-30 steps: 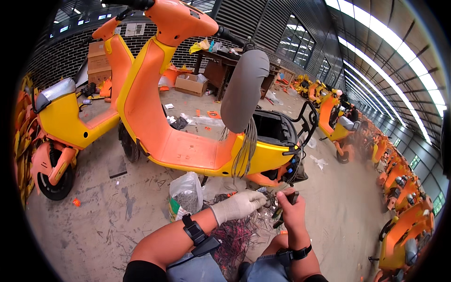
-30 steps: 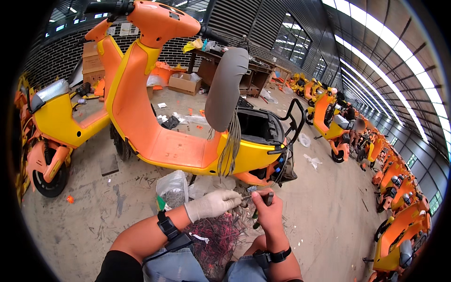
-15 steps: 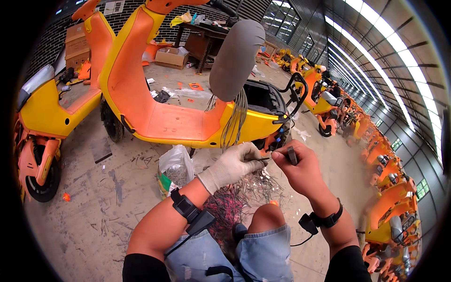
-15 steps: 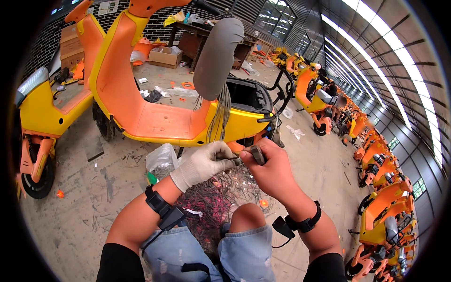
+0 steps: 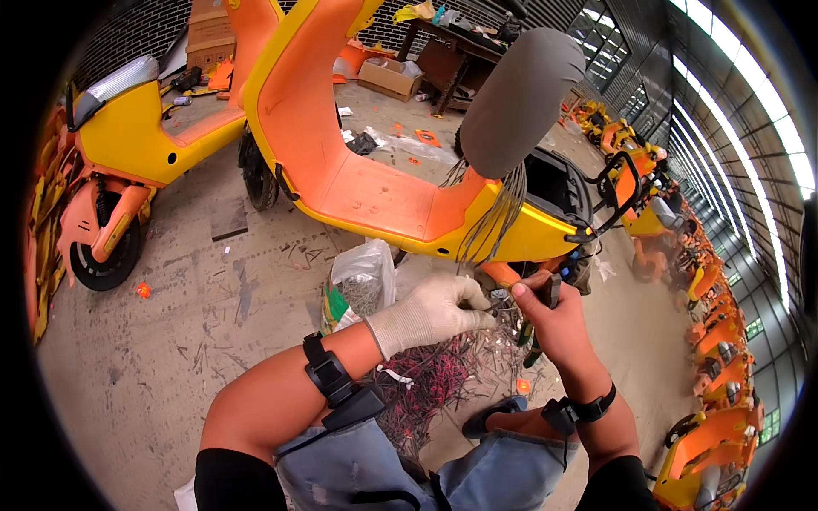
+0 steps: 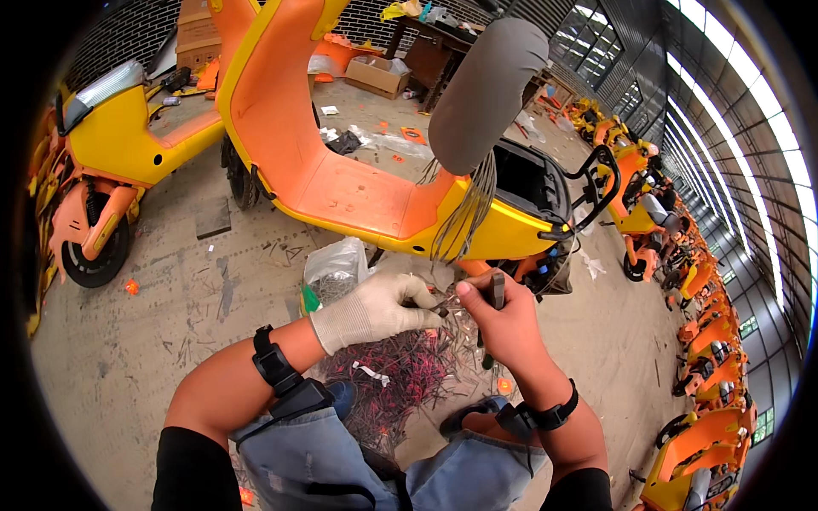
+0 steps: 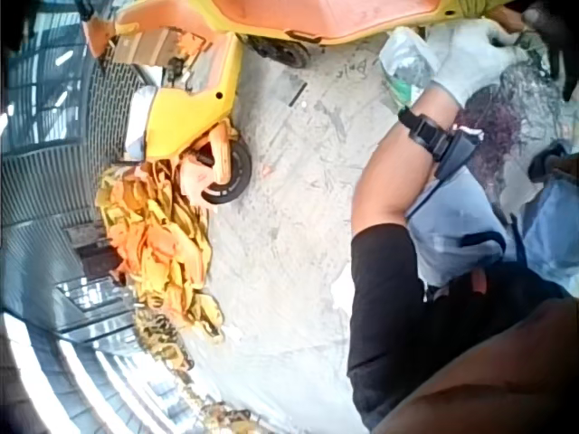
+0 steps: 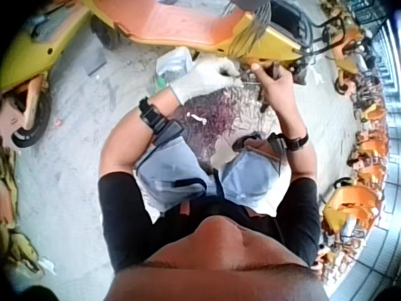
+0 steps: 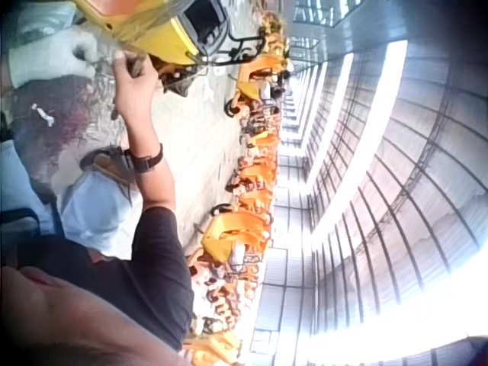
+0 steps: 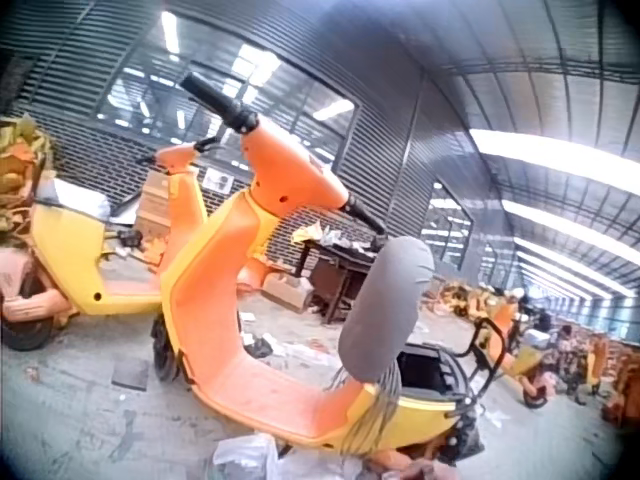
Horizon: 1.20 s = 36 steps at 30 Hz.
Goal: The person sits on the floor in a workshop and uses a green-handled tool to strip the insulation from a bundle of wires. The person holds the wires with one hand and manipulates the tool with the other to remove the outer coating.
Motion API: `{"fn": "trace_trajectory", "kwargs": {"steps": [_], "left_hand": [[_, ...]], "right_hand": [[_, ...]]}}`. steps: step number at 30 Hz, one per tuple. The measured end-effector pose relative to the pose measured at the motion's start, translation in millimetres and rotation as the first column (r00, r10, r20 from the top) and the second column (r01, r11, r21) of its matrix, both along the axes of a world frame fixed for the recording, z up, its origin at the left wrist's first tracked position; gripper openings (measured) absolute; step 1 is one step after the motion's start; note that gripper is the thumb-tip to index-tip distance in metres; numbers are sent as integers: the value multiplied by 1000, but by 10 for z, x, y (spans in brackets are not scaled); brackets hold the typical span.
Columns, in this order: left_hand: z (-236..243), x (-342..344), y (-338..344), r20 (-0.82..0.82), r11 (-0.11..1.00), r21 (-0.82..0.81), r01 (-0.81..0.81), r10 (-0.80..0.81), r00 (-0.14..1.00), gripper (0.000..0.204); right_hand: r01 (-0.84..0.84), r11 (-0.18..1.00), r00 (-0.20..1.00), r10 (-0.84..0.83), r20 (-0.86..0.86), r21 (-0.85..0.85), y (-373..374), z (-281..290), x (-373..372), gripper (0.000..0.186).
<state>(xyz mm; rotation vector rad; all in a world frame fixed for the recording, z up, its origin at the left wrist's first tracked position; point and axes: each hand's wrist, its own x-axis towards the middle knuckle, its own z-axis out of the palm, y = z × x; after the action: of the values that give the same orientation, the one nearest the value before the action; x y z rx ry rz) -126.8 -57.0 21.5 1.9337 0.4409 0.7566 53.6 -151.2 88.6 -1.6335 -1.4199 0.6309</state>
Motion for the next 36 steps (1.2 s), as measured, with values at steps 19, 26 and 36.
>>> {"fn": "trace_trajectory", "kwargs": {"steps": [19, 26, 36], "left_hand": [[-250, 1195, 135, -216, 952, -302, 45, -114, 970, 16], [-318, 1618, 130, -117, 933, -326, 155, -202, 972, 25], [-262, 1482, 6, -79, 954, -287, 84, -111, 991, 17]], "right_hand": [[43, 961, 994, -12, -111, 274, 131, -770, 1134, 12], [220, 914, 966, -157, -205, 341, 171, -815, 1321, 18], [197, 961, 953, -141, -270, 195, -32, -812, 1263, 22]]}}
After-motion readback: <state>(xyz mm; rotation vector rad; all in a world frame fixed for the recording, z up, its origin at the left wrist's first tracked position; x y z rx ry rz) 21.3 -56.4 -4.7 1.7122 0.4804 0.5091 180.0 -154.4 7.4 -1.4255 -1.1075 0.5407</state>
